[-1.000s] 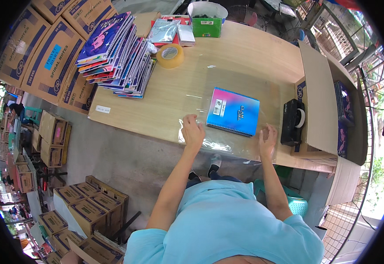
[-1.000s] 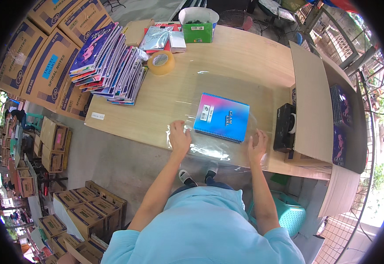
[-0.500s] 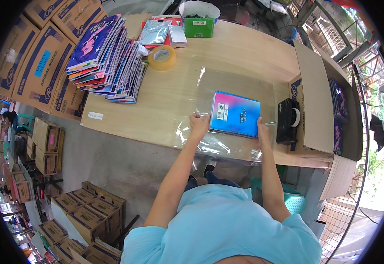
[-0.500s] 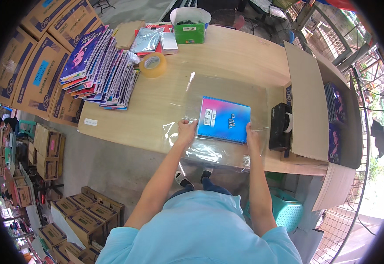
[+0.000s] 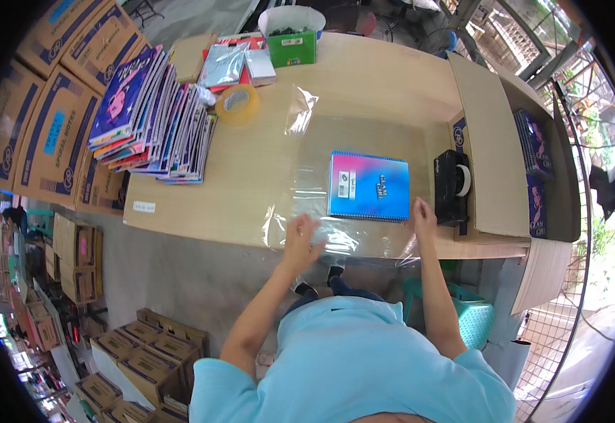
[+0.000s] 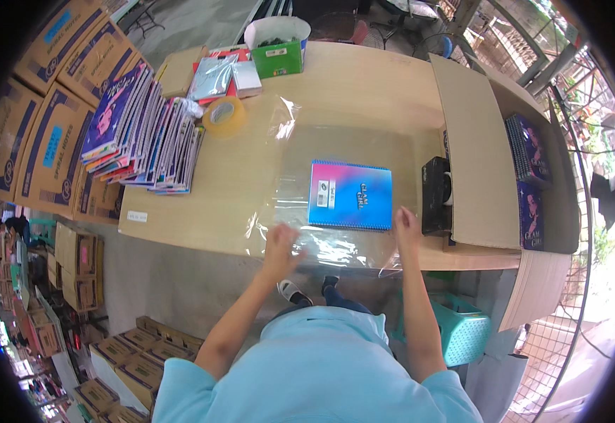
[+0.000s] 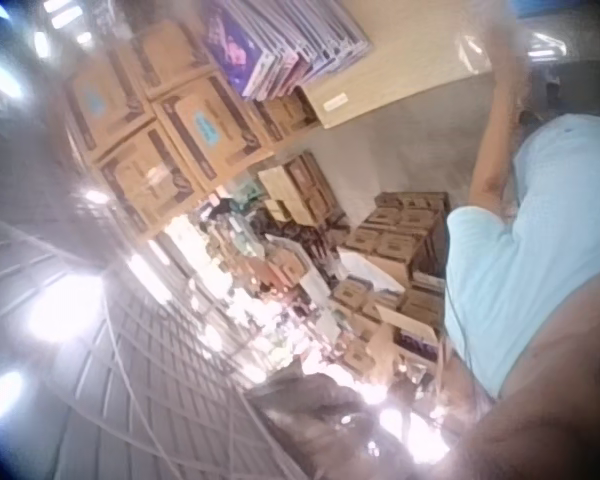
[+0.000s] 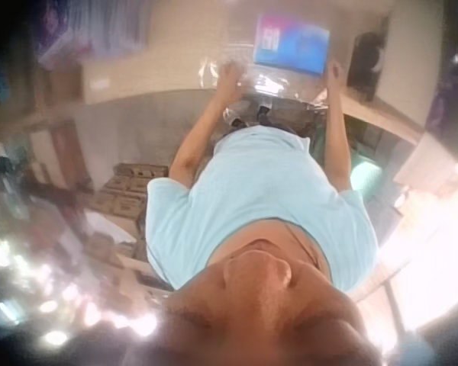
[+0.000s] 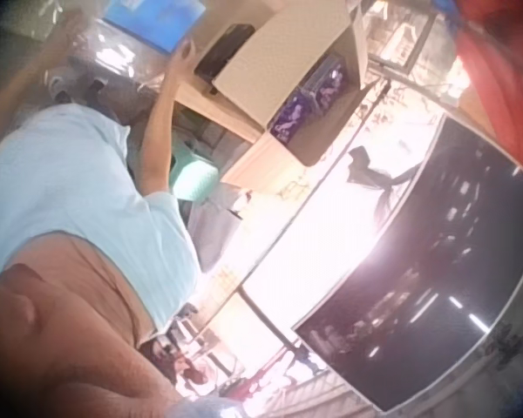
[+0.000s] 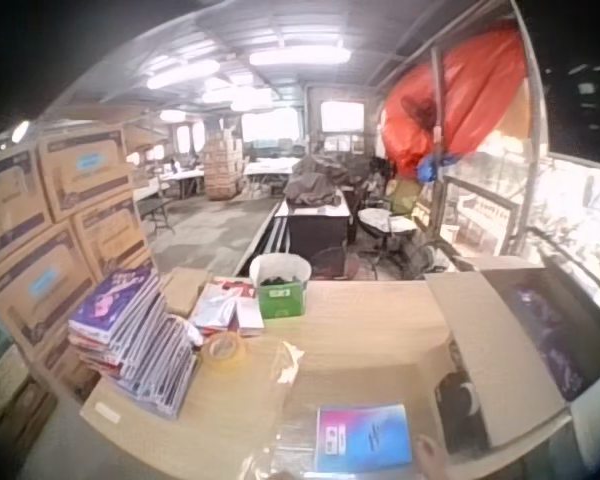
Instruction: The person wraps spiral notebooks in clear plastic wrap on a table. They place a notebook on the wrap, fold the plastic around it, and then place the wrapped notebook into a cardboard box. This process is repeated for multiple notebooks.
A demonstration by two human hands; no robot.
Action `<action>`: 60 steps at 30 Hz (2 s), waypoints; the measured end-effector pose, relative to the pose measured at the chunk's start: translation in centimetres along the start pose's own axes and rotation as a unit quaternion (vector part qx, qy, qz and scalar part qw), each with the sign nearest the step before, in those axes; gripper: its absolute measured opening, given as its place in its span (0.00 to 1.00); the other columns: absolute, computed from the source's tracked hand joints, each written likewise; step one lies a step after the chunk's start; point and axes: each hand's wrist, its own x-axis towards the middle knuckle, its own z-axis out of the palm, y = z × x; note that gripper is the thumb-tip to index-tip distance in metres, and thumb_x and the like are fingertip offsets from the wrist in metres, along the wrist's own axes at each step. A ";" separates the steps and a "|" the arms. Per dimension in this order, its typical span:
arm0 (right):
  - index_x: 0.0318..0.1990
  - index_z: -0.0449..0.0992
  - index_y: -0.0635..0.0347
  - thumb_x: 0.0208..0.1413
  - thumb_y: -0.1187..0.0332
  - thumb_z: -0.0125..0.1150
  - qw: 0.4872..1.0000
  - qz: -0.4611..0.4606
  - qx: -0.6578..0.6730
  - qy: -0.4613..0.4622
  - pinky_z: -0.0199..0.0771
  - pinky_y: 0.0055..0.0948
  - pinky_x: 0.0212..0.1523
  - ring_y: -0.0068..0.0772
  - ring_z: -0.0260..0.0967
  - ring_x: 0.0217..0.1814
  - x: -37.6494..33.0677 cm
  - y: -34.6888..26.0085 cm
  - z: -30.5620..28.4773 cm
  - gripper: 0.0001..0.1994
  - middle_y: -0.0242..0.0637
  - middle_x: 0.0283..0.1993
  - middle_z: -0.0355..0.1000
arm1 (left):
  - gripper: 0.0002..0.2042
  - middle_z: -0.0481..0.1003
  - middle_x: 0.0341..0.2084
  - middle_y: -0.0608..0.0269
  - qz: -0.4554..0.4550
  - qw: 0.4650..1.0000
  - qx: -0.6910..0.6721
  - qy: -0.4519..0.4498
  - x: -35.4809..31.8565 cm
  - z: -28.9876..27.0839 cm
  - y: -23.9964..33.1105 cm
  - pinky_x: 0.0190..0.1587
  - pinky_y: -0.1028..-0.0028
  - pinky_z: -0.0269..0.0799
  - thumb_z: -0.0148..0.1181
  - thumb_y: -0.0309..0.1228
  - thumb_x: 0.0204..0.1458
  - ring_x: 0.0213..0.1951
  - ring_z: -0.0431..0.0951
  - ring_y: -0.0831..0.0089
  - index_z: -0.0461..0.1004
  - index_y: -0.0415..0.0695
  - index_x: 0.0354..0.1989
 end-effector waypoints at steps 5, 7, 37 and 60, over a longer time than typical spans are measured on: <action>0.45 0.78 0.58 0.52 0.66 0.65 0.983 -0.134 -0.119 -0.039 0.70 0.35 0.49 0.37 0.70 0.46 -7.5 -3.0 -2.2 0.14 0.39 0.43 0.73 | 0.02 0.74 0.27 0.63 0.073 0.977 0.047 -0.197 -0.6 -2.9 -0.9 0.38 0.61 0.69 0.60 0.27 0.48 0.33 0.74 0.57 0.74 0.46 0.30; 0.46 0.77 0.55 0.47 0.66 0.68 0.954 -0.238 -0.148 -0.110 0.67 0.42 0.54 0.45 0.68 0.51 -10.6 -5.3 -0.8 0.17 0.39 0.46 0.71 | 0.02 0.74 0.28 0.60 0.075 0.976 0.012 -0.203 1.2 -3.6 -0.5 0.34 0.63 0.70 0.60 0.26 0.47 0.32 0.74 0.58 0.75 0.45 0.29; 0.39 0.79 0.47 0.42 0.74 0.62 0.842 -0.302 -0.446 0.009 0.41 0.63 0.68 0.39 0.67 0.54 -12.1 -8.2 -5.3 0.14 0.26 0.41 0.73 | 0.28 0.78 0.38 0.60 0.157 0.953 0.141 -0.220 1.2 -6.6 6.3 0.45 0.65 0.75 0.59 0.24 0.45 0.36 0.79 0.61 0.67 0.49 0.60; 0.38 0.79 0.63 0.52 0.62 0.62 0.918 -0.303 -0.240 -0.091 0.71 0.41 0.48 0.49 0.72 0.46 9.9 -13.3 1.5 0.13 0.46 0.40 0.76 | 0.40 0.44 0.68 0.38 0.061 0.939 0.202 -0.273 5.6 3.9 9.5 0.59 0.29 0.43 0.65 0.51 0.45 0.68 0.43 0.35 0.54 0.66 0.69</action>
